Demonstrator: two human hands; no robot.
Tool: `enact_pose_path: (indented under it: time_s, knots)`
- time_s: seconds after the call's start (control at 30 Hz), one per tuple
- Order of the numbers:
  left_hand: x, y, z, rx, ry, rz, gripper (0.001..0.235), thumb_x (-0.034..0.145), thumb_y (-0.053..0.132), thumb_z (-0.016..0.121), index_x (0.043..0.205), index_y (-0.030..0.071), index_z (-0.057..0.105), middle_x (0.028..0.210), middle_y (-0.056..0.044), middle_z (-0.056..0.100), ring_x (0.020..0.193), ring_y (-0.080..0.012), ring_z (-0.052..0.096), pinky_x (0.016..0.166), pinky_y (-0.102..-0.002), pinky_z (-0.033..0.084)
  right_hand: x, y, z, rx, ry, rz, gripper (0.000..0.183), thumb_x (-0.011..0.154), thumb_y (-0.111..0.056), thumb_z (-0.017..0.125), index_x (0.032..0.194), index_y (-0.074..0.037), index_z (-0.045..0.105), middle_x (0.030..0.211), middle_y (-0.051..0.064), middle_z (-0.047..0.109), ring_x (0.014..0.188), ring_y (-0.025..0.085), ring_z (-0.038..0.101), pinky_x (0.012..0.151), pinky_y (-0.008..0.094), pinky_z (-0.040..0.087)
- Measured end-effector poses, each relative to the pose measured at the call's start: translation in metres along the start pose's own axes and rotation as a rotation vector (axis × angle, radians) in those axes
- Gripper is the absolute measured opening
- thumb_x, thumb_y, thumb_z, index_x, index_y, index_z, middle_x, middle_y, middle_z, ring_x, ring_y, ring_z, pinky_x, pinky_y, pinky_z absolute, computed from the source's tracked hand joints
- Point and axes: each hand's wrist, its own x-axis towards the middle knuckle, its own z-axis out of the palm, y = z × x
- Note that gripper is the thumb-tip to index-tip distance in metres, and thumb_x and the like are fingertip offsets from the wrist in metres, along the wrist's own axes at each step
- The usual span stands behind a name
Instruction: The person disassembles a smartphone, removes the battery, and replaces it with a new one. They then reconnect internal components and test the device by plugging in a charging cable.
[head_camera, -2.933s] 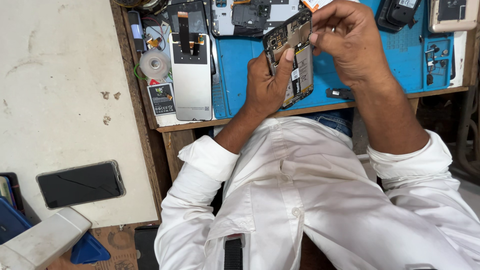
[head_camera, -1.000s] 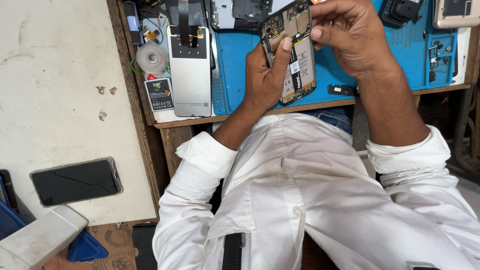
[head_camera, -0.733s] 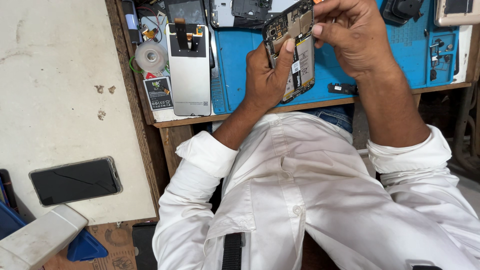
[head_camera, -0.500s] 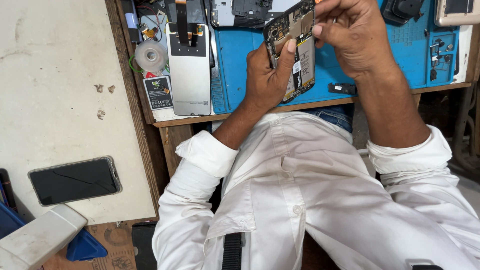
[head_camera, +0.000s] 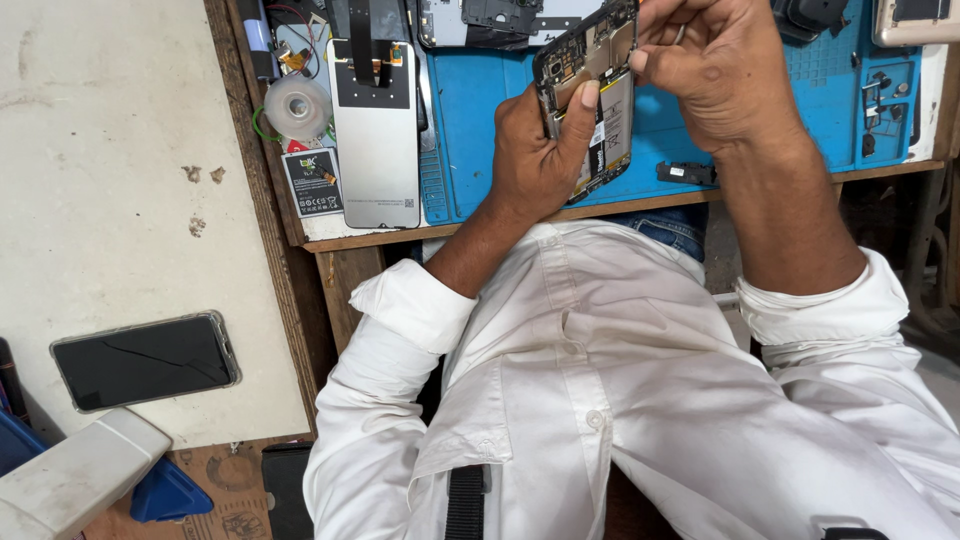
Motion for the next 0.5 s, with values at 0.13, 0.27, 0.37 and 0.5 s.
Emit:
enact_pose_path:
  time_s: [0.13, 0.27, 0.37, 0.5]
  knots:
    - [-0.001, 0.000, -0.001, 0.017, 0.006, 0.022, 0.030, 0.114, 0.028, 0.053, 0.115, 0.001, 0.066, 0.073, -0.003, 0.065, 0.065, -0.0097, 0.065, 0.059, -0.029, 0.051, 0.000, -0.004, 0.006, -0.022, 0.018, -0.001, 0.015, 0.103, 0.011, 0.075, 0.112, -0.001, 0.071, 0.106, 0.007, 0.073, 0.092, 0.010, 0.070, 0.084, 0.023, 0.061]
    - [-0.001, -0.005, -0.001, -0.051, 0.031, -0.032, 0.033, 0.113, 0.032, 0.054, 0.115, 0.001, 0.066, 0.079, -0.002, 0.070, 0.069, -0.0088, 0.067, 0.061, -0.027, 0.053, 0.003, -0.011, 0.011, -0.068, 0.036, 0.011, 0.016, 0.102, 0.007, 0.076, 0.114, -0.001, 0.070, 0.106, 0.007, 0.072, 0.094, 0.010, 0.070, 0.084, 0.023, 0.061]
    - [0.001, -0.010, -0.001, -0.238, 0.135, -0.198, 0.034, 0.114, 0.034, 0.056, 0.109, 0.002, 0.065, 0.086, -0.002, 0.069, 0.070, -0.0072, 0.063, 0.066, -0.027, 0.052, 0.001, -0.022, 0.004, -0.141, 0.063, 0.085, 0.021, 0.091, -0.006, 0.076, 0.111, -0.006, 0.069, 0.103, 0.003, 0.073, 0.091, 0.009, 0.071, 0.077, 0.022, 0.061]
    - [0.011, -0.016, -0.013, -0.337, 0.221, -0.285, 0.034, 0.113, 0.033, 0.058, 0.110, 0.000, 0.066, 0.087, -0.003, 0.068, 0.074, -0.0086, 0.063, 0.066, -0.026, 0.052, -0.006, -0.037, -0.026, -0.436, 0.135, 0.017, 0.017, 0.107, -0.017, 0.079, 0.115, -0.004, 0.070, 0.105, 0.007, 0.074, 0.092, 0.011, 0.073, 0.078, 0.023, 0.060]
